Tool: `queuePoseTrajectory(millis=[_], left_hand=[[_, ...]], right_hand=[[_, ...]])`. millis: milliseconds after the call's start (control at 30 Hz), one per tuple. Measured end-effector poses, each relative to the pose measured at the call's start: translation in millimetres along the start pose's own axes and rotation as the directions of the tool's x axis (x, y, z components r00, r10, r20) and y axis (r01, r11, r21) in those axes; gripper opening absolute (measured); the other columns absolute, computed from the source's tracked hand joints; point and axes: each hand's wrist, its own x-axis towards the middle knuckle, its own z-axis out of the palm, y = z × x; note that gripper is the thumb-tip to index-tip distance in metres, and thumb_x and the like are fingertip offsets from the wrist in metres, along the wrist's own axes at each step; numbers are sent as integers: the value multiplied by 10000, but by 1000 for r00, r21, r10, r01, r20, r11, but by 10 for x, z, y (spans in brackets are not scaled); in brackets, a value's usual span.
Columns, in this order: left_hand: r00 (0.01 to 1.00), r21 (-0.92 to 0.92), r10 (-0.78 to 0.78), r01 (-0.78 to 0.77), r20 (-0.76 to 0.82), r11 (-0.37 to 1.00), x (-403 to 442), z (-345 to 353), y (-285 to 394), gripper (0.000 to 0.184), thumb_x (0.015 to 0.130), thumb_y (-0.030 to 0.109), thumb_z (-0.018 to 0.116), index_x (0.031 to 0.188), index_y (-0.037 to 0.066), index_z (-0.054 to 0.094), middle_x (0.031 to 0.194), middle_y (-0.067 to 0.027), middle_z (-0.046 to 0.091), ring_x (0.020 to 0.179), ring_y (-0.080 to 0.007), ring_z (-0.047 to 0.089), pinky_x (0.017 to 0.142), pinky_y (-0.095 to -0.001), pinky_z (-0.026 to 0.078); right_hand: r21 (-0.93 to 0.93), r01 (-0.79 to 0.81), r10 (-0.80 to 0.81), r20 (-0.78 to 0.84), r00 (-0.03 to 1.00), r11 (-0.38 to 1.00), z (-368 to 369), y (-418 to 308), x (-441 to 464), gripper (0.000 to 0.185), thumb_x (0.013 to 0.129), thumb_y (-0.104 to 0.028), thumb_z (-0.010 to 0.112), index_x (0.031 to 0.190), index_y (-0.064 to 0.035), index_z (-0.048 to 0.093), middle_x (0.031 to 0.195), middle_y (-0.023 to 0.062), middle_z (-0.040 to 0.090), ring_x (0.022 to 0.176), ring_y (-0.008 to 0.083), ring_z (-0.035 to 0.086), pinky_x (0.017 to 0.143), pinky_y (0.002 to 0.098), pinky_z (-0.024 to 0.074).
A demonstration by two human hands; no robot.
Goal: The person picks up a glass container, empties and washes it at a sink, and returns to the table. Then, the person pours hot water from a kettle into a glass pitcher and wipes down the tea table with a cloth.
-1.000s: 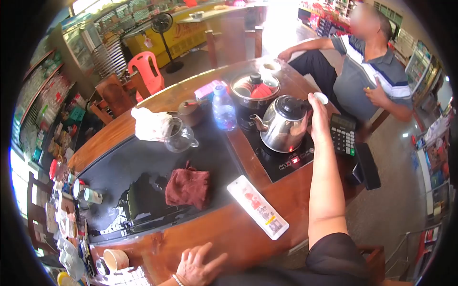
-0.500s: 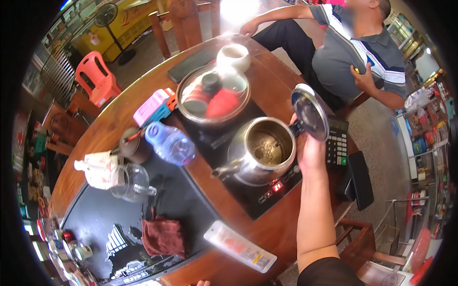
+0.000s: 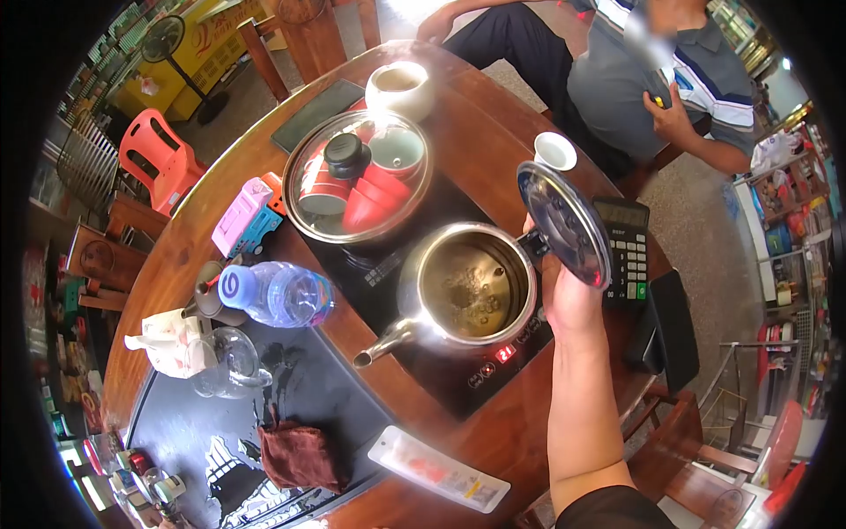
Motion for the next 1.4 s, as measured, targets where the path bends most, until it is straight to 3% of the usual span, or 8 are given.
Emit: queuePoseTrajectory(millis=[267, 400, 467, 533, 667, 833, 1067, 1400], left_hand=[[762, 512, 413, -125, -498, 850, 4, 830, -462, 355, 822, 305, 694, 1146, 185, 613, 1378, -168, 515, 1255, -293, 534, 1061, -575, 355], [986, 133, 67, -46, -155, 990, -7, 166, -40, 455, 808, 278, 676, 1247, 206, 581, 1373, -235, 498, 1261, -413, 511, 1081, -586, 323], [985, 195, 54, -22, -163, 981, -8, 182, -6, 455, 742, 253, 722, 1174, 190, 596, 1444, -213, 449, 1312, -371, 481, 1105, -589, 295], [985, 138, 21, 3, -172, 990, 6, 151, 109, 492, 734, 189, 665, 1215, 148, 573, 1460, -250, 410, 1367, -426, 403, 1125, -592, 246], [987, 189, 92, -65, -135, 980, -98, 192, 40, 441, 856, 131, 515, 1284, 28, 523, 1478, -294, 357, 1370, -475, 344, 1136, -561, 222], [944, 258, 184, -113, -272, 959, -103, 290, 90, 335, 962, 190, 480, 1227, -5, 541, 1352, -245, 460, 1248, -380, 449, 1061, -469, 341], [845, 220, 478, -433, -237, 874, 562, 505, 1035, 312, 954, 165, 524, 1229, 35, 451, 1228, -179, 482, 1172, -284, 472, 1015, -409, 366], [894, 264, 449, -437, 16, 860, 1974, 851, 1797, 746, 976, 369, 450, 1506, -73, 164, 1561, -256, 200, 1446, -373, 215, 1177, -511, 136]], right_hand=[[-100, -35, 41, 54, 998, 994, 3, -68, 10, 268, 931, -349, 666, 849, -112, 572, 818, -75, 512, 810, 15, 433, 752, 197, 345], [-105, -195, 204, 83, 976, 975, -15, -131, 18, 322, 946, -377, 634, 904, -58, 642, 739, -21, 614, 695, 56, 553, 653, 233, 409], [-198, -68, 101, 162, 982, 978, -43, -39, 105, 338, 950, -377, 630, 915, -44, 673, 680, 20, 645, 626, 114, 599, 600, 270, 457], [-302, 341, -224, 362, 905, 890, 21, -222, 94, 687, 927, -588, 508, 1400, -90, 483, 1401, 214, 526, 1276, 341, 535, 1106, 375, 375], [-678, 135, -63, 131, 989, 722, -143, -1110, -969, 451, 949, -378, 536, 1197, -12, 625, 1178, 239, 651, 1134, 326, 625, 947, 444, 494], [-522, 534, -674, -112, 730, 665, -1385, -855, -2032, 182, 897, -170, 576, 867, -4, 645, 914, 227, 673, 898, 390, 654, 816, 437, 524], [-205, -117, -121, -857, 501, 972, -2487, 1191, -3370, 153, 859, -179, 615, 871, -31, 653, 813, 179, 690, 767, 368, 679, 717, 412, 546], [-463, -615, 605, -191, 773, 638, -2039, 2902, -3510, 285, 904, -235, 517, 1114, -112, 668, 1135, 176, 657, 1064, 340, 637, 929, 440, 497]])
